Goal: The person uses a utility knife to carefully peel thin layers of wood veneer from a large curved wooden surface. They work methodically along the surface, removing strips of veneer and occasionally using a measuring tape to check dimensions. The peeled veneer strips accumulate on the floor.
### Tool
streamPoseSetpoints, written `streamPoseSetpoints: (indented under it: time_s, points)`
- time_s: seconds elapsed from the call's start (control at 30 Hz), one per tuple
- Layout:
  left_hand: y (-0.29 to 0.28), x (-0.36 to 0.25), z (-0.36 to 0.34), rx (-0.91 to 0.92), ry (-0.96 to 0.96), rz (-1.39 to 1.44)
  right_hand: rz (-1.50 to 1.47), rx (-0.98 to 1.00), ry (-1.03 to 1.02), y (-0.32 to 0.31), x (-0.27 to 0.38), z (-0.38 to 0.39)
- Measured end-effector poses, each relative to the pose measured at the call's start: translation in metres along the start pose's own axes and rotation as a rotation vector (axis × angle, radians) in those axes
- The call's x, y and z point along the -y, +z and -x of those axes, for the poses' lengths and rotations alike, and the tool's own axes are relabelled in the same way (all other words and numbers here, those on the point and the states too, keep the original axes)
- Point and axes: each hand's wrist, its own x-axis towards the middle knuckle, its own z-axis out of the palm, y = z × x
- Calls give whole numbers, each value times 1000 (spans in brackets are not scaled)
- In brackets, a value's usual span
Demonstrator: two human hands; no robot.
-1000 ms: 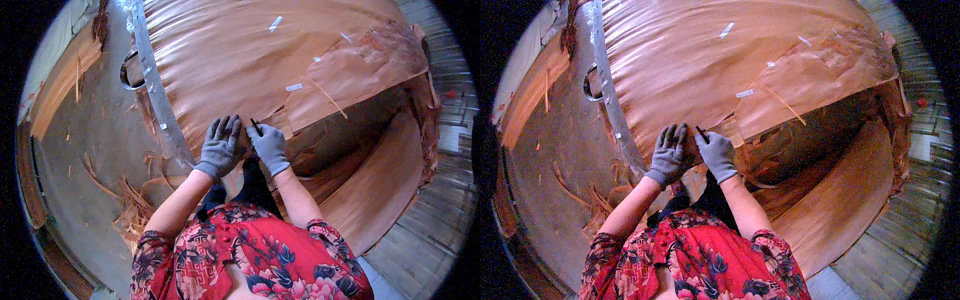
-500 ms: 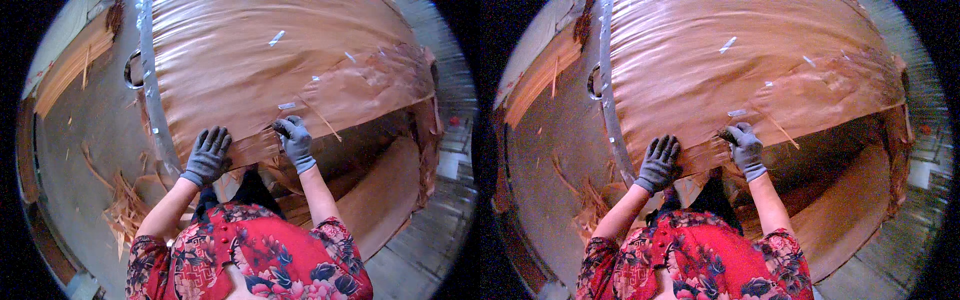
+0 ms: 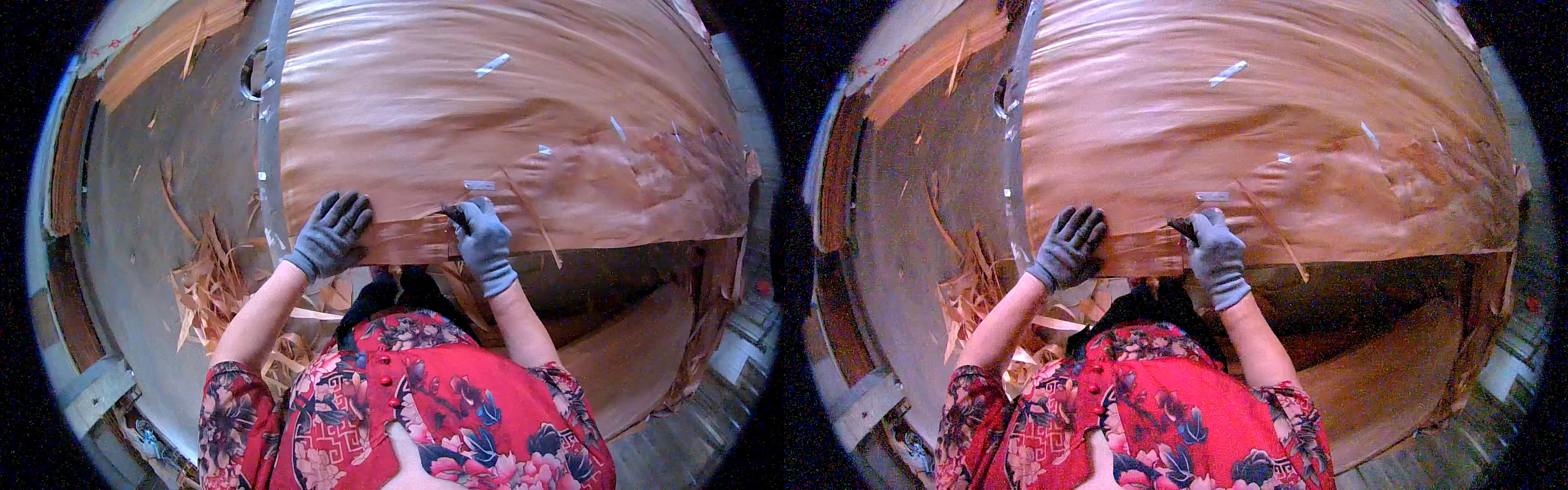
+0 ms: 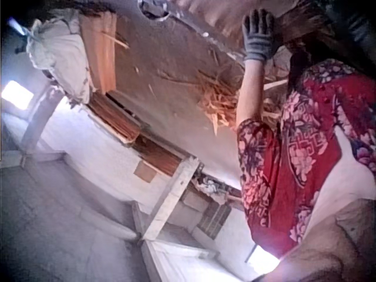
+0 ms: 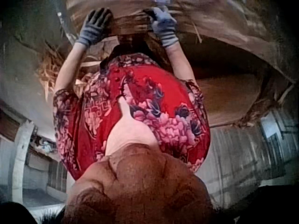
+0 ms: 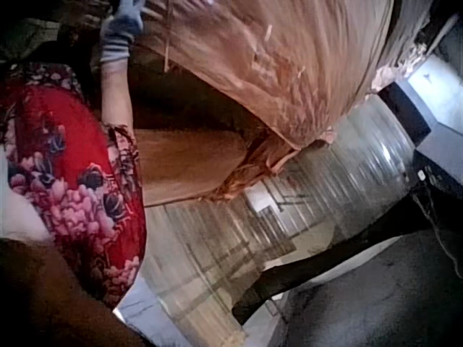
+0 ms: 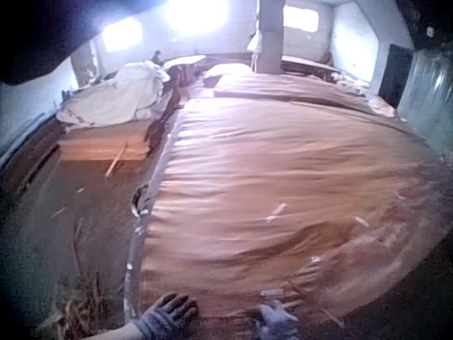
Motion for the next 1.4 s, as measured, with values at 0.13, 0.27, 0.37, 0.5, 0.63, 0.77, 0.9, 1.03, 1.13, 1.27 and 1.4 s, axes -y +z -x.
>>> streamPoseSetpoints:
  time_s: [0.13, 0.27, 0.37, 0.5, 0.63, 0.77, 0.9, 1.03, 1.13, 1.27, 1.4]
  points:
    - [1, -1, -2, -7, -7, 18, -99, 62, 17, -25, 12, 2]
    - [1, -1, -1, -40, -7, 38, 68, 332, 40, -38, 6, 15]
    - [2, 2, -1, -50, 19, 47, 206, 388, 23, -42, 3, 21]
    - [2, 1, -1, -63, 28, 43, 315, 410, 58, -39, -1, 26]
    - [0, 3, -1, -68, 30, 60, 346, 376, 53, -31, -4, 27]
    - [0, 1, 0, -45, 19, 67, 378, 386, 49, -27, -2, 22]
    - [0, 1, 0, -49, 18, 58, 380, 344, 42, -23, -1, 20]
    - [-2, 1, -1, -40, 13, 69, 388, 317, 52, -25, 2, 18]
    - [-3, 1, -1, -42, 16, 67, 389, 325, 57, -27, 3, 18]
    - [-4, 0, -1, -38, 12, 66, 371, 354, 99, -31, 9, 17]
    - [-2, 1, -1, -37, 15, 57, 377, 355, 49, -31, 10, 17]
